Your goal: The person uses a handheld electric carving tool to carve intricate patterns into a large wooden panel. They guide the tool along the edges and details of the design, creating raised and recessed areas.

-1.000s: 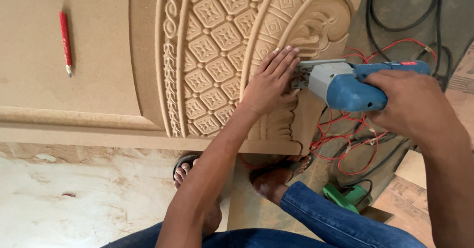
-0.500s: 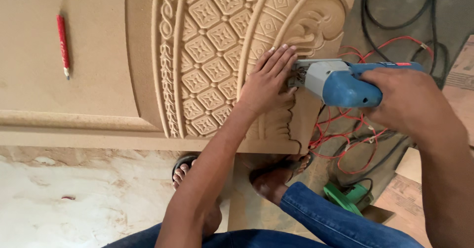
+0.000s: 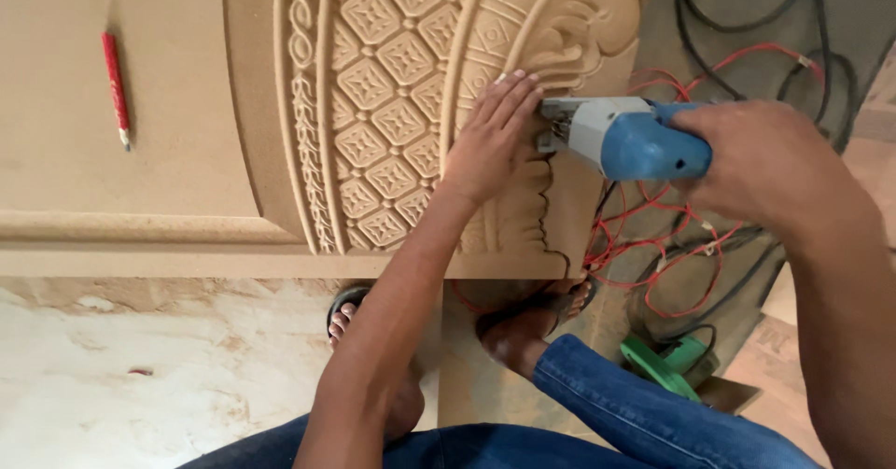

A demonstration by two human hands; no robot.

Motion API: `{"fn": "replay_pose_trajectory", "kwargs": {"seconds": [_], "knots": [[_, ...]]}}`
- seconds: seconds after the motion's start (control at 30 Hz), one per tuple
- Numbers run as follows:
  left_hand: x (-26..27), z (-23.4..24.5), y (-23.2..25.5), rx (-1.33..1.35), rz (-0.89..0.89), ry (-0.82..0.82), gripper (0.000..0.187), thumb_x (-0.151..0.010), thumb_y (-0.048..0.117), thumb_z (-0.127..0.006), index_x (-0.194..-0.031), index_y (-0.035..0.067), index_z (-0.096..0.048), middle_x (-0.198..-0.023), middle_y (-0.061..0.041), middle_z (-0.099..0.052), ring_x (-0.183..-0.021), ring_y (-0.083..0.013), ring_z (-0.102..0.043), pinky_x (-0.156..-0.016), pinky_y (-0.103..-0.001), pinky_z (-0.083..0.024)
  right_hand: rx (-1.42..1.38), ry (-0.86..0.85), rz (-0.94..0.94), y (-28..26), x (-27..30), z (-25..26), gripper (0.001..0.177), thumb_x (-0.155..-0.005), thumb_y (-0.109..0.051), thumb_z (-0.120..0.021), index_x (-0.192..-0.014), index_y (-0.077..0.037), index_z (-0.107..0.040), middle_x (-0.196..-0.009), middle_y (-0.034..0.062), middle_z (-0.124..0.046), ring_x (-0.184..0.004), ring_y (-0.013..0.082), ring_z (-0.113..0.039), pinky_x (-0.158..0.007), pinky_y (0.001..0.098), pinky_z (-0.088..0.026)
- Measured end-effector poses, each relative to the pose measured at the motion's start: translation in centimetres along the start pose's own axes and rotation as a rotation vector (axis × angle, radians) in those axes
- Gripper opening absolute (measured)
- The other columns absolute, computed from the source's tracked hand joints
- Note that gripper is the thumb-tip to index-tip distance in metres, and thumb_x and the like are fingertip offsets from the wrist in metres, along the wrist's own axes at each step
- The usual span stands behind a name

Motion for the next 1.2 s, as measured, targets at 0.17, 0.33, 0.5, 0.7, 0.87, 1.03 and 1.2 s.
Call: {"fn": "replay_pose_trajectory", "kwargs": {"seconds": [0.17, 0.33, 0.5, 0.7, 0.87, 1.03, 1.2], "knots": [[0.2, -0.1, 0.2, 0.0, -0.027, 0.053, 0.073, -0.084, 0.002, -0.065, -0.153, 0.006, -0.045, -0.161, -0.009, -0.044, -0.156, -0.0287, -0.033, -0.135, -0.044, -0.024, -0.014, 0.068, 0.08, 0.4, 0.3, -0.1, 0.037, -0.061, -0.019, -0.079, -0.096, -0.011, -0.072, -0.09, 0.0166, -0.073, -0.088, 0.0403, -0.069, -0.077, 0.05, -0.054], [0.2, 0.9, 0.5, 0.116, -0.063, 0.052, 0.069, -0.084, 0.003, -0.066, -0.151, 0.003, -0.046, -0.158, -0.013, -0.044, -0.154, -0.033, -0.032, -0.131, -0.045, -0.024, -0.065, 0.12, 0.103, 0.2, 0.5, -0.2, 0.045, -0.058, -0.015, -0.076, -0.103, -0.014, -0.075, -0.09, 0.0178, -0.073, -0.085, 0.041, -0.07, -0.075, 0.0502, -0.054], [3.6, -0.6, 1.3, -0.19, -0.011, 0.008, 0.065, -0.087, -0.001, -0.06, -0.15, 0.0, -0.048, -0.161, -0.016, -0.04, -0.156, -0.0329, -0.029, -0.133, -0.047, -0.021, -0.096, 0.19, 0.073, -0.3, 1.2, -0.5, 0.028, -0.071, -0.017, -0.075, -0.099, -0.013, -0.076, -0.092, 0.0166, -0.075, -0.087, 0.0399, -0.07, -0.077, 0.0499, -0.055], [9.6, -4.6, 5.2, -0.193, -0.102, 0.084, 0.051, -0.089, 0.009, -0.064, -0.139, 0.001, -0.056, -0.158, -0.019, -0.034, -0.15, -0.0354, -0.03, -0.128, -0.054, -0.022, -0.072, 0.156, 0.04, 0.1, 0.7, -0.5, 0.043, -0.063, -0.015, -0.076, -0.106, -0.014, -0.077, -0.092, 0.0178, -0.075, -0.087, 0.0404, -0.07, -0.078, 0.0503, -0.055], [12.4, -6.2, 7.6, -0.058, -0.312, -0.166, 0.042, -0.09, 0.01, -0.068, -0.13, 0.002, -0.06, -0.149, -0.013, -0.048, -0.15, -0.0336, -0.039, -0.13, -0.052, -0.032, -0.056, 0.168, 0.013, 0.3, 0.6, -1.1, 0.041, -0.063, -0.015, -0.076, -0.104, -0.015, -0.077, -0.091, 0.0173, -0.074, -0.087, 0.0412, -0.07, -0.077, 0.051, -0.055], [10.6, -5.1, 7.5, -0.188, -0.168, -0.186, 0.052, -0.09, 0.0, -0.059, -0.142, -0.002, -0.058, -0.147, -0.015, -0.053, -0.145, -0.0309, -0.045, -0.131, -0.046, -0.034, -0.071, 0.213, 0.051, 0.4, 0.8, -1.0, 0.037, -0.066, -0.017, -0.075, -0.103, -0.015, -0.077, -0.089, 0.0176, -0.074, -0.085, 0.0415, -0.07, -0.076, 0.0503, -0.055], [9.7, -2.2, 6.2, -0.172, -0.106, 0.089, 0.056, -0.088, 0.004, -0.063, -0.142, -0.006, -0.053, -0.152, -0.018, -0.047, -0.146, -0.0352, -0.041, -0.125, -0.052, -0.032, -0.058, 0.181, 0.102, 0.5, 0.9, -0.8, 0.036, -0.065, -0.017, -0.078, -0.101, -0.014, -0.077, -0.089, 0.0173, -0.075, -0.085, 0.0403, -0.07, -0.077, 0.0492, -0.055]]}}
Point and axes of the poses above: each hand's wrist, its own x-axis away from the middle knuckle, its own z-axis out of the back of the hand, y = z × x, the point moved 3 cm from there along -x, towards the middle knuckle
